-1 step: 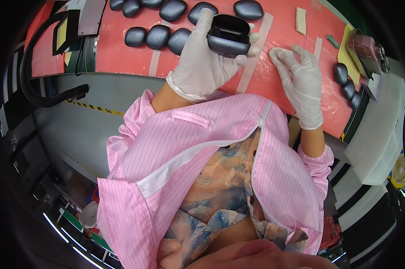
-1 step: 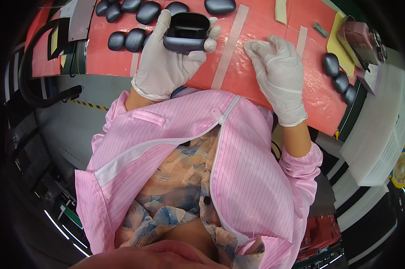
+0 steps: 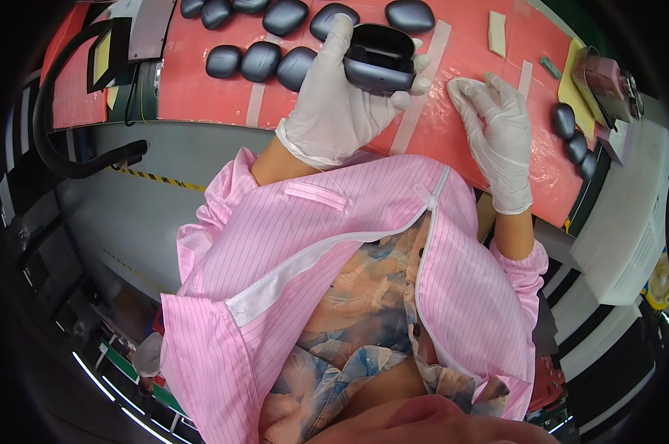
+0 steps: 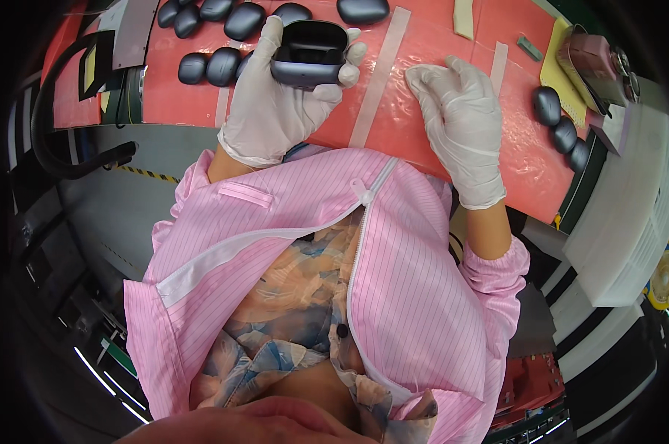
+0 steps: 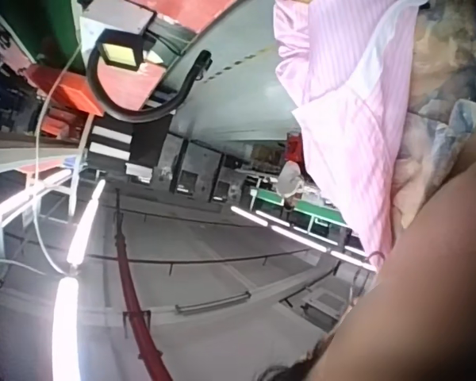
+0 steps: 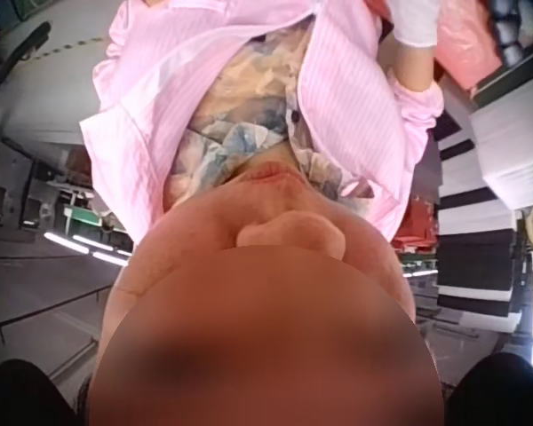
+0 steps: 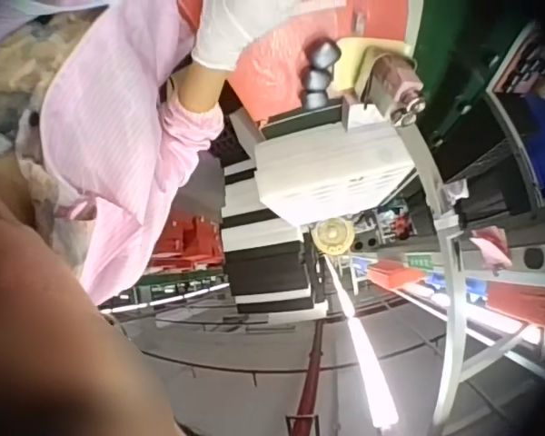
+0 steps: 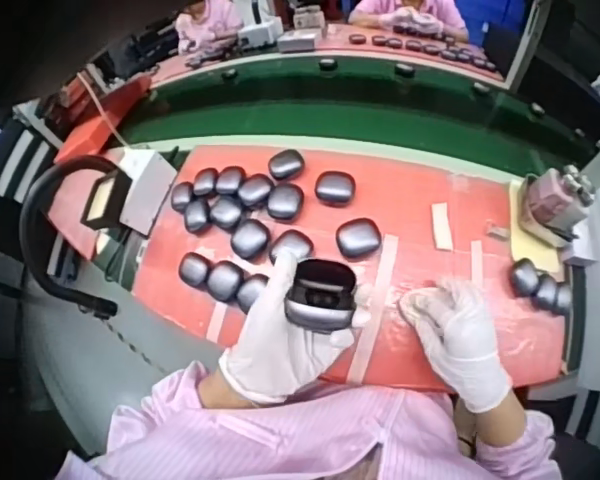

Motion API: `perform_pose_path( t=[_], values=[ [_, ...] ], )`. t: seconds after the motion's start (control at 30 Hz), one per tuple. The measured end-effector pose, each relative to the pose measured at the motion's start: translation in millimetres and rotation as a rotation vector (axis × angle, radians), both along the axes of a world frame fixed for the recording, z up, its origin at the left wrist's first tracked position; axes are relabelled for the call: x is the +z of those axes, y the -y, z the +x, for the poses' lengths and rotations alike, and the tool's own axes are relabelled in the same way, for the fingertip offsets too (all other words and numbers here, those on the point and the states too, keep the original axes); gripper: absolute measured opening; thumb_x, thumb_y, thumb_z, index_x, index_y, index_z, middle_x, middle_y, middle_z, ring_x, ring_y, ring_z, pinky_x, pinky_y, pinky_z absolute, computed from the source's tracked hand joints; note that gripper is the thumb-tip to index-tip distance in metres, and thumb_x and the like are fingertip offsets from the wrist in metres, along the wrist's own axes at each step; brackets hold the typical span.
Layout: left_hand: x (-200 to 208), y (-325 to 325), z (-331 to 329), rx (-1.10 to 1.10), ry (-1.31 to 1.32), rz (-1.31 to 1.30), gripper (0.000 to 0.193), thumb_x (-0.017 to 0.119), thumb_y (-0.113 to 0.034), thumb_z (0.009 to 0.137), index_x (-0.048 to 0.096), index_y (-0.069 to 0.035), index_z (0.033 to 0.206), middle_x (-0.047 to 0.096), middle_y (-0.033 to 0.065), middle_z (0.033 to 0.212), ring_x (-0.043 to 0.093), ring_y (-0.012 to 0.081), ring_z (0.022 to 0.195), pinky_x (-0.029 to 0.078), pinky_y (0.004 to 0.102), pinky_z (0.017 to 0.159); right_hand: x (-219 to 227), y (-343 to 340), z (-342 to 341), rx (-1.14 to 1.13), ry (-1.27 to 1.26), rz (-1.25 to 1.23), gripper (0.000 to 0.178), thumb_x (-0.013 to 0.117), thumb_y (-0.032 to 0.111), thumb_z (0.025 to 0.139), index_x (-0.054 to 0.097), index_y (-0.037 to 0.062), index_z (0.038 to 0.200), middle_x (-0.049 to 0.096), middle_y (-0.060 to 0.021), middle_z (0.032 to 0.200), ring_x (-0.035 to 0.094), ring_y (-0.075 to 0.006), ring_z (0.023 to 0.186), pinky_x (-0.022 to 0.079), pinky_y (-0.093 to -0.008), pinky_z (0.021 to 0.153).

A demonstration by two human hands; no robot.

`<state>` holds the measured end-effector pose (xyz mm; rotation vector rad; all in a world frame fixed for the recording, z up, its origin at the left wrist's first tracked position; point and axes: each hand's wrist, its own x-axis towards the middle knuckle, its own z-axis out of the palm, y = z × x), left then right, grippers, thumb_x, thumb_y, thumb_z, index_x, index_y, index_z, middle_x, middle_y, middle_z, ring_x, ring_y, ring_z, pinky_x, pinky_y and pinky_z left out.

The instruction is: Cleaning and assembling small electronic cases and internal components on a production line.

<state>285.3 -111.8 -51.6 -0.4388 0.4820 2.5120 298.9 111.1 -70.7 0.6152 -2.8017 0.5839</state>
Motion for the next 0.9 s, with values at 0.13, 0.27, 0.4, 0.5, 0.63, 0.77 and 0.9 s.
perform_pose_path(
  t=[0.13, 0.27, 0.4, 0.5, 0.63, 0.77, 0.9],
  values=[
    [9.7, -10.1, 2.1, -0.001, 0.026, -0.136, 0.065, 0.04, -0.051, 0.097, 0.045, 0.008, 0.122, 0.056, 0.0252, 0.118, 0.062, 0.0273, 0.079, 0.052, 0.0259, 0.056, -8.1, -2.8, 11.8, -0.16, 0.117, -0.236, 0.027, 0.065, 0.008, 0.085, 0.065, 0.0075, 0.112, 0.062, -0.013, 0.115, 0.055, -0.0273, 0.11, 0.044, -0.0354, 0.093],
    [19.9, -18.9, 5.8, -0.076, -0.01, -0.256, 0.069, 0.041, -0.055, 0.095, 0.048, 0.007, 0.122, 0.058, 0.0239, 0.116, 0.062, 0.0246, 0.07, 0.049, 0.0244, 0.053, -2.9, 3.4, 15.8, -0.047, 0.125, -0.673, 0.034, 0.066, 0.008, 0.085, 0.06, 0.0061, 0.118, 0.061, -0.0102, 0.119, 0.056, -0.0247, 0.111, 0.045, -0.036, 0.094],
    [4.9, -18.6, 18.1, -0.141, -0.512, -0.027, 0.068, 0.042, -0.057, 0.089, 0.058, 0.006, 0.109, 0.064, 0.0178, 0.099, 0.062, 0.0213, 0.062, 0.046, 0.0243, 0.052, 2.3, 4.8, 13.8, -0.002, 0.044, -0.64, 0.033, 0.066, 0.005, 0.085, 0.06, 0.0053, 0.117, 0.062, -0.0101, 0.116, 0.057, -0.0244, 0.108, 0.047, -0.0356, 0.092],
    [11.9, -20.9, 23.3, -0.116, -0.551, -0.092, 0.069, 0.046, -0.058, 0.086, 0.057, 0.007, 0.109, 0.063, 0.0185, 0.099, 0.062, 0.0215, 0.062, 0.049, 0.0248, 0.056, -3.3, 6.2, 15.7, 0.016, 0.076, -0.755, 0.033, 0.065, 0.005, 0.084, 0.06, 0.0057, 0.117, 0.062, -0.0112, 0.116, 0.057, -0.0241, 0.108, 0.046, -0.0348, 0.093],
    [6.0, -20.0, 22.4, -0.099, -0.563, -0.004, 0.07, 0.047, -0.057, 0.086, 0.056, 0.008, 0.109, 0.062, 0.02, 0.097, 0.064, 0.0225, 0.065, 0.051, 0.026, 0.058, -7.8, 4.8, 19.4, 0.019, 0.086, -0.736, 0.034, 0.065, 0.004, 0.084, 0.059, 0.0056, 0.118, 0.062, -0.0123, 0.117, 0.057, -0.024, 0.107, 0.046, -0.0346, 0.093],
    [4.5, -16.9, 15.2, -0.184, -0.573, -0.023, 0.082, 0.043, -0.067, 0.084, 0.052, 0.009, 0.114, 0.062, 0.0219, 0.098, 0.065, 0.0227, 0.065, 0.047, 0.0237, 0.051, -5.5, 5.7, 23.7, -0.001, 0.144, -0.796, 0.033, 0.063, 0.003, 0.085, 0.059, 0.0044, 0.117, 0.062, -0.0125, 0.116, 0.057, -0.025, 0.108, 0.045, -0.035, 0.093],
    [-1.7, -19.1, 11.5, -0.206, -0.482, 0.071, 0.074, 0.051, -0.05, 0.083, 0.043, 0.009, 0.126, 0.057, 0.0281, 0.114, 0.067, 0.0274, 0.076, 0.052, 0.0259, 0.057, -1.1, 4.0, 25.1, -0.036, 0.204, -0.862, 0.038, 0.065, 0.015, 0.085, 0.058, 0.0035, 0.121, 0.06, -0.0135, 0.118, 0.055, -0.0271, 0.111, 0.045, -0.0344, 0.093]
  ],
)
